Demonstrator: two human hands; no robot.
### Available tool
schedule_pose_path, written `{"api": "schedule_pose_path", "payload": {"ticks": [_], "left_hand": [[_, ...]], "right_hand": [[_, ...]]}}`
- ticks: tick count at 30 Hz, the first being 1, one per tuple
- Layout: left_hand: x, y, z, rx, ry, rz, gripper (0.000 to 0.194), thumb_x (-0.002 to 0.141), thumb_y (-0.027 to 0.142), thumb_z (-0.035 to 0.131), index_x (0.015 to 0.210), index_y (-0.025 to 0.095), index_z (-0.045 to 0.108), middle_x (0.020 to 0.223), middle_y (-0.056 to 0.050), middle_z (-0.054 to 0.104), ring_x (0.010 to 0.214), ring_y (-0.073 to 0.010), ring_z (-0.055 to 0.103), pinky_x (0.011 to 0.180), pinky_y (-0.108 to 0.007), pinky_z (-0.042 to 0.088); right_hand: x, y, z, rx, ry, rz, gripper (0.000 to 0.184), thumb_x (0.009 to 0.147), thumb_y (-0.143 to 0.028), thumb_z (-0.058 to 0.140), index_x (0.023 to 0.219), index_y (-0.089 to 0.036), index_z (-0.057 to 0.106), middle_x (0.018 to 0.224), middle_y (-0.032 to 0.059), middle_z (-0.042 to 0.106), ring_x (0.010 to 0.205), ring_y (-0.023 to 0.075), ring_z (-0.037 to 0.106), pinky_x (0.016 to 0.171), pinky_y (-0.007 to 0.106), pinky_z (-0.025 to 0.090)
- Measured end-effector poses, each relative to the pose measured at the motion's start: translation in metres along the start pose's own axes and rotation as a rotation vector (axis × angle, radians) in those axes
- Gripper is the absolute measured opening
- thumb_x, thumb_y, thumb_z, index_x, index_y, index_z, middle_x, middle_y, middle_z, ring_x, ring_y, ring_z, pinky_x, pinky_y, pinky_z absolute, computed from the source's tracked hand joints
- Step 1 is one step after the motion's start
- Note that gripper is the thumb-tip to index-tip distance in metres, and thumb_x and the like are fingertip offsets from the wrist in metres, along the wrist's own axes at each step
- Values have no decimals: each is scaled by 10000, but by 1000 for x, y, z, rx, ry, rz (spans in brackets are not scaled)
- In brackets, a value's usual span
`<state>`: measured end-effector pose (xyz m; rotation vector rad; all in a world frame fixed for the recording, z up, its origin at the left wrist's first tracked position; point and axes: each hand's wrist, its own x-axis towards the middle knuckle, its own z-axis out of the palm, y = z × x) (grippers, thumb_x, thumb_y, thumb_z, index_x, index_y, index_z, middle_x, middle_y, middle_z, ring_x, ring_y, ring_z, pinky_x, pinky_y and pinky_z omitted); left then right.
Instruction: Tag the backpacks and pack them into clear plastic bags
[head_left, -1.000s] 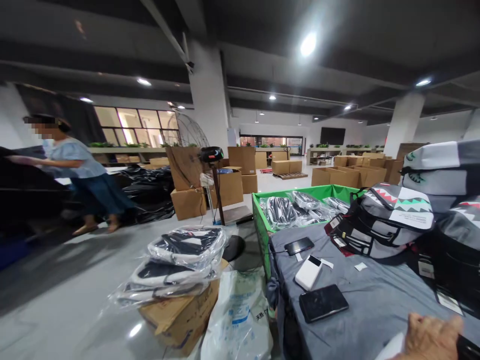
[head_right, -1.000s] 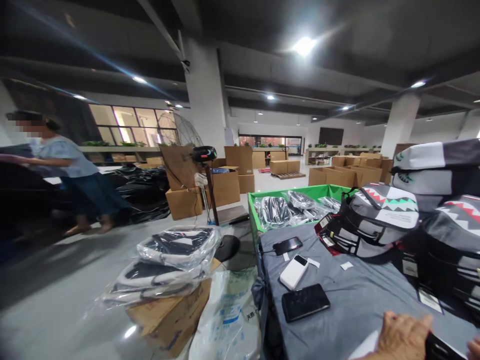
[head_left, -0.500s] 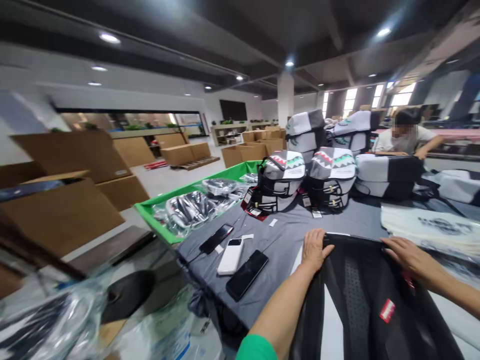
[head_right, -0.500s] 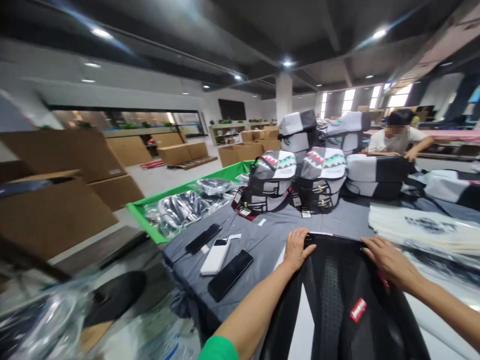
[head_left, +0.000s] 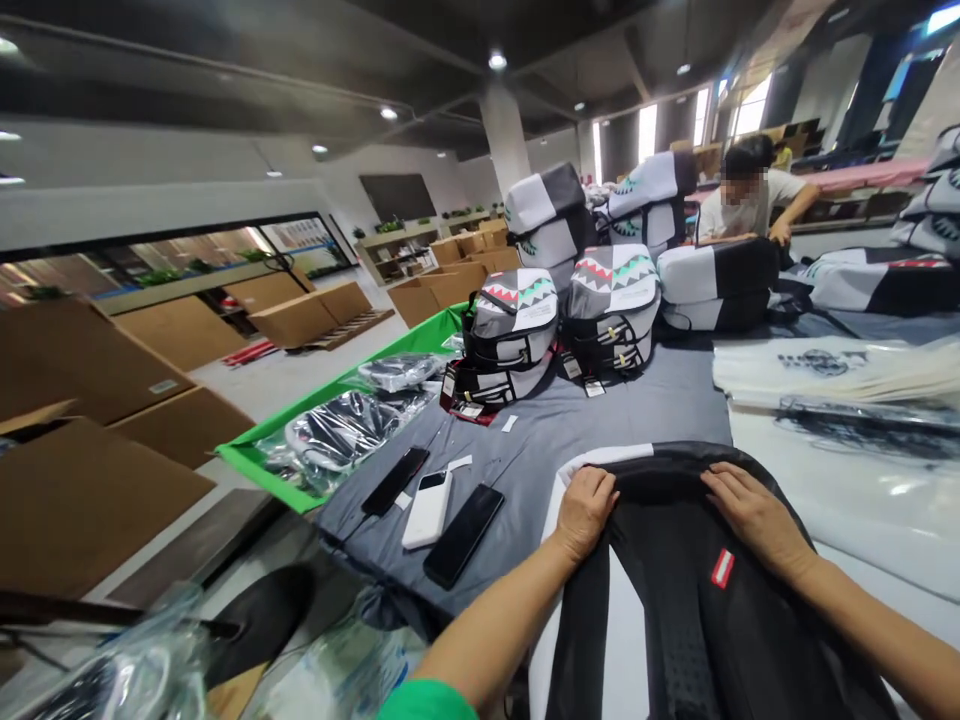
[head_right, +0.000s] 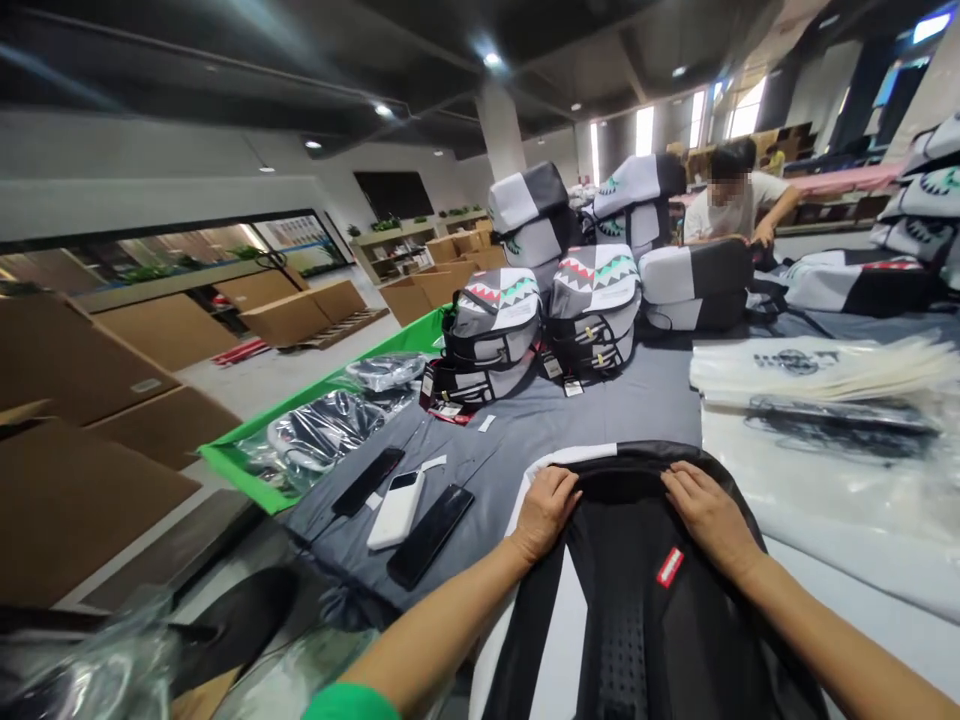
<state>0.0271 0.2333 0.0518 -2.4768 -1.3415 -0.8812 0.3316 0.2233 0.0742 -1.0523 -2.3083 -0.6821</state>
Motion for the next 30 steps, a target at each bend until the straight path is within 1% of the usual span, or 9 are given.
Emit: {"api": "schedule_pose_path", "payload": {"ticks": [3, 6, 10, 14, 18, 21, 25, 27, 30], "left_hand": [[15, -9, 8, 3, -127, 53, 39, 963, 218, 597, 990, 206, 624, 955, -62, 649, 914, -227, 623, 850, -383, 539], [47, -12, 27, 24, -203, 44, 91, 964, 232, 595, 884, 194, 614, 905, -76, 634, 901, -243, 604, 855, -394, 515], [71, -5, 49, 49, -240, -20, 149, 975, 183, 533, 843, 179, 603, 857, -94, 608, 871, -257, 577, 848, -404, 481], [75, -3, 57, 39, -274, -70, 181, 992, 165, 470, 870, 175, 603, 886, -107, 606, 884, -267, 572, 857, -409, 463], [91, -11, 54, 31, -301, -136, 198, 1018, 208, 456, 888, 174, 602, 897, -102, 617, 920, -266, 597, 910, -411, 465], [100, -6, 39, 40, -304, -160, 199, 1026, 304, 488, 1027, 151, 614, 1004, -123, 645, 995, -280, 623, 949, -426, 476], [97, 31, 23, 2, -296, -70, 724, 956, 643, 513, 1473, 144, 421, 1488, -200, 487, 1401, -360, 440, 1158, -523, 346], [93, 53, 24, -109, -381, -21, 957, 908, 781, 435, 1595, 148, 226, 1651, -191, 272, 1539, -360, 226, 1238, -551, 219], [87, 71, 33, -257, -564, -62, 1084, 892, 839, 342, 1620, 74, 97, 1687, -207, 115, 1578, -333, 67, 1272, -541, 146]], "right_hand": [[15, 11, 8, 91, -307, 20, 230, 972, -137, 416, 998, -187, 638, 1007, 106, 691, 1029, 240, 640, 910, 367, 531], [42, 29, 23, 128, -465, 23, 205, 932, -98, 431, 899, -184, 614, 886, 92, 655, 837, 213, 640, 782, 323, 521], [59, 45, 44, 96, -513, 80, 178, 916, -119, 437, 950, -167, 605, 894, 102, 628, 750, 205, 622, 683, 305, 476], [52, 42, 57, 87, -535, 140, 201, 939, -178, 437, 1039, -167, 610, 958, 108, 631, 816, 219, 646, 746, 319, 497], [45, 35, 59, 62, -494, 206, 360, 974, -185, 365, 1273, -137, 561, 1227, 176, 621, 1094, 274, 637, 909, 381, 518], [48, 38, 60, 60, -472, 194, 374, 983, -186, 358, 1292, -128, 561, 1200, 169, 642, 1055, 257, 660, 888, 360, 528], [62, 45, 67, 50, -467, 156, 317, 936, -118, 376, 1136, -142, 621, 955, 115, 666, 767, 210, 672, 694, 313, 506], [69, 43, 70, 40, -463, 146, 303, 909, -92, 385, 1087, -140, 626, 937, 122, 666, 760, 210, 669, 673, 306, 491], [70, 39, 67, 33, -452, 121, 304, 902, -101, 388, 1080, -139, 632, 977, 148, 688, 882, 243, 684, 738, 336, 514]]}}
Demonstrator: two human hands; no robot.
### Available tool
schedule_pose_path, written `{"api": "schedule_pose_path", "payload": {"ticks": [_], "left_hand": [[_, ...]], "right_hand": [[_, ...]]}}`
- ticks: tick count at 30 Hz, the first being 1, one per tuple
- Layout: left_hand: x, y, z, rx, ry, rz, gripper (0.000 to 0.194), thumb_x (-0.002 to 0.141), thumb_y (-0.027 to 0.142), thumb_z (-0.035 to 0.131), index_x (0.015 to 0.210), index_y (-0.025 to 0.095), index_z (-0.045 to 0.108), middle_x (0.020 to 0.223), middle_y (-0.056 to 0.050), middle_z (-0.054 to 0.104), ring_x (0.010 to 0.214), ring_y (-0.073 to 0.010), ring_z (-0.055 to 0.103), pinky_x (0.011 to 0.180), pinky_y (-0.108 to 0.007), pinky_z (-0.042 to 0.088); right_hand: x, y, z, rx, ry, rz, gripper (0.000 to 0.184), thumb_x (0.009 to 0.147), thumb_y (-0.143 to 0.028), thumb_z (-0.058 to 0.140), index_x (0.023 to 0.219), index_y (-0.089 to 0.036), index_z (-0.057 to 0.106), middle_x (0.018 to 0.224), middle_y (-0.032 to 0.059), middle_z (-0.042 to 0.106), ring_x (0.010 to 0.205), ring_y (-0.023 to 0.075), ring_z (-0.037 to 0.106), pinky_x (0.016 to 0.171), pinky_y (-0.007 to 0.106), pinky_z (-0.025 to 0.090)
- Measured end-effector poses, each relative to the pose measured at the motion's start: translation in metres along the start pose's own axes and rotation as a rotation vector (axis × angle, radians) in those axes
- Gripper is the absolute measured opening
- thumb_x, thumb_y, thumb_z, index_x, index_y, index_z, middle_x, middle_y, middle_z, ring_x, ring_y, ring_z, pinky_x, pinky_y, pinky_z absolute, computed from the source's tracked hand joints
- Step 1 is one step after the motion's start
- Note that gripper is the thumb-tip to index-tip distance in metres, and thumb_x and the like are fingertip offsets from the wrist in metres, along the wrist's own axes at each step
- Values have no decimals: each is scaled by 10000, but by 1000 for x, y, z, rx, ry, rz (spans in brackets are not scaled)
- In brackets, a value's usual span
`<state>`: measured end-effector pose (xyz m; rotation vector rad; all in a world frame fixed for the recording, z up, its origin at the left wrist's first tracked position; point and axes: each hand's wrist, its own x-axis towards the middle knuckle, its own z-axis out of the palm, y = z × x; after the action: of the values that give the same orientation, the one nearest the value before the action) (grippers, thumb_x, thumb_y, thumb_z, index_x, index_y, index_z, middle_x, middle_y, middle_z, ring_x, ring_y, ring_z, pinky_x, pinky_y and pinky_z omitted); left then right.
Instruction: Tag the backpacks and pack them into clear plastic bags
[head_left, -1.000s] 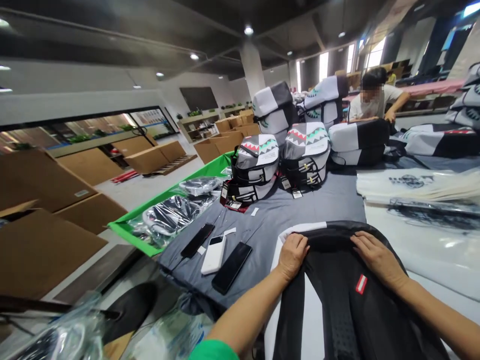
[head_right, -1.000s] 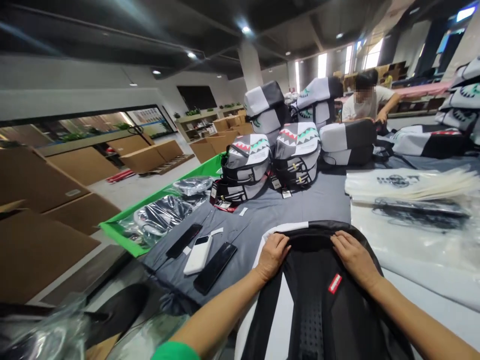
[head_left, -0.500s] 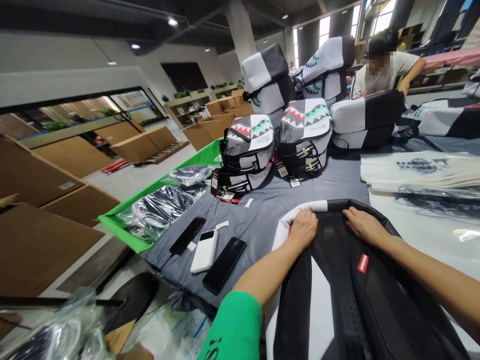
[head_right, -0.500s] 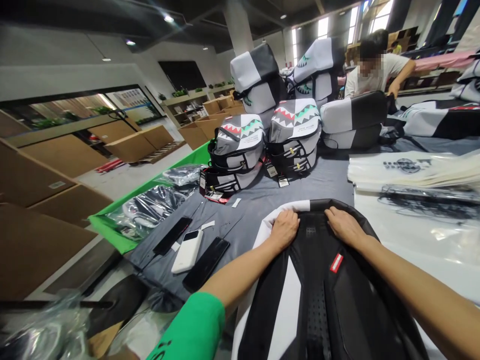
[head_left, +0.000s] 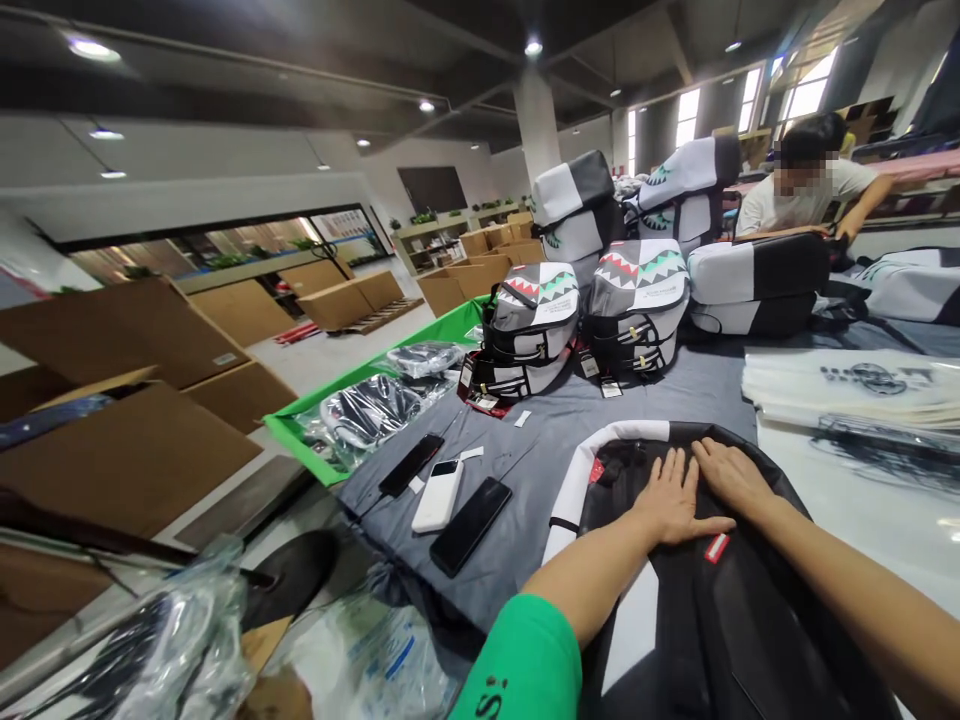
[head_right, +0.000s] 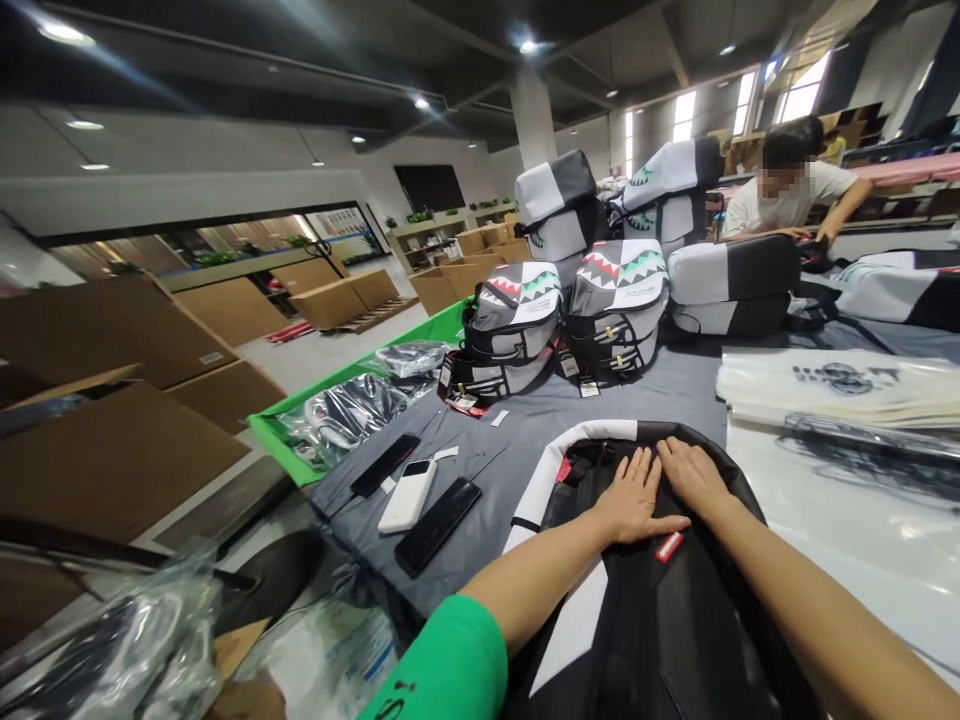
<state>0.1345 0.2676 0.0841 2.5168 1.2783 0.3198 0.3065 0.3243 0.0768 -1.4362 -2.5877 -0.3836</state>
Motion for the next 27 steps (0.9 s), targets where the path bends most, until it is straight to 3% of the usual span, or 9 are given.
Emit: {"api": "schedule_pose_path", "payload": {"ticks": [5, 8, 11, 14, 17, 20, 22, 25, 27], "left_hand": [[-3, -2, 7, -33, -2, -20, 1120, 864, 862, 374, 1620, 76, 121, 1679, -222, 65, 1573, -337, 0, 1272, -562, 142], [-4, -2, 6, -23, 12, -22, 1095, 860, 855, 407, 1616, 96, 179, 1674, -230, 76, 1570, -350, 7, 1260, -585, 160], [-5, 0, 7, -26, 15, -11, 1074, 869, 839, 421, 1606, 85, 221, 1669, -243, 52, 1568, -350, -12, 1266, -577, 133], [-5, 0, 9, -44, 11, -5, 1053, 879, 826, 422, 1603, 84, 236, 1671, -239, 36, 1568, -351, -24, 1272, -564, 112], [-4, 0, 10, -58, 0, 1, 1061, 883, 828, 404, 1604, 70, 225, 1674, -237, 23, 1568, -353, -46, 1273, -568, 93], [-3, -1, 11, -76, -12, 11, 1081, 875, 837, 404, 1616, 82, 181, 1679, -232, 21, 1570, -360, -44, 1268, -584, 88], [-1, -3, 12, -86, -3, 30, 1097, 859, 849, 419, 1625, 108, 158, 1684, -223, 41, 1571, -373, -17, 1263, -600, 89], [-1, -6, 14, -87, 26, 77, 1105, 857, 847, 431, 1629, 114, 136, 1692, -208, 17, 1573, -373, -27, 1266, -593, 84], [-3, -8, 15, -100, 49, 95, 1104, 866, 840, 421, 1633, 121, 86, 1698, -189, -28, 1573, -371, -45, 1267, -588, 85]], "right_hand": [[-43, 17, -12, 34, 162, -46, 465, 896, -136, 375, 1292, -218, 604, 1372, 117, 631, 1346, 306, 515, 1051, 541, 459], [-66, 28, -16, 114, 269, 105, 457, 938, -182, 346, 1321, -213, 595, 1303, 121, 670, 1210, 269, 619, 972, 458, 542], [-63, 22, -19, 49, 78, 199, 461, 929, -127, 343, 1299, -174, 614, 1271, 137, 683, 1127, 247, 667, 922, 382, 566], [-40, 10, -22, -12, -51, 192, 488, 887, -37, 343, 1249, -155, 647, 1268, 168, 674, 1101, 271, 682, 859, 386, 568], [-8, 3, -29, -17, -131, 146, 356, 871, -30, 407, 1037, -124, 708, 1028, 199, 713, 896, 294, 725, 721, 377, 554], [34, -8, -40, 10, -211, 34, 212, 861, -55, 508, 847, -140, 702, 809, 158, 697, 751, 279, 718, 667, 352, 521], [68, -24, -48, 42, -226, -80, 169, 855, -79, 570, 914, -164, 703, 866, 141, 708, 843, 279, 719, 732, 350, 514], [116, -56, -54, 99, -257, -259, 347, 826, -126, 669, 1160, -221, 668, 1115, 112, 705, 1043, 252, 686, 825, 309, 487], [143, -72, -52, 121, -337, -340, 358, 793, -162, 730, 1140, -236, 678, 1087, 69, 715, 1004, 223, 692, 783, 268, 477]]}}
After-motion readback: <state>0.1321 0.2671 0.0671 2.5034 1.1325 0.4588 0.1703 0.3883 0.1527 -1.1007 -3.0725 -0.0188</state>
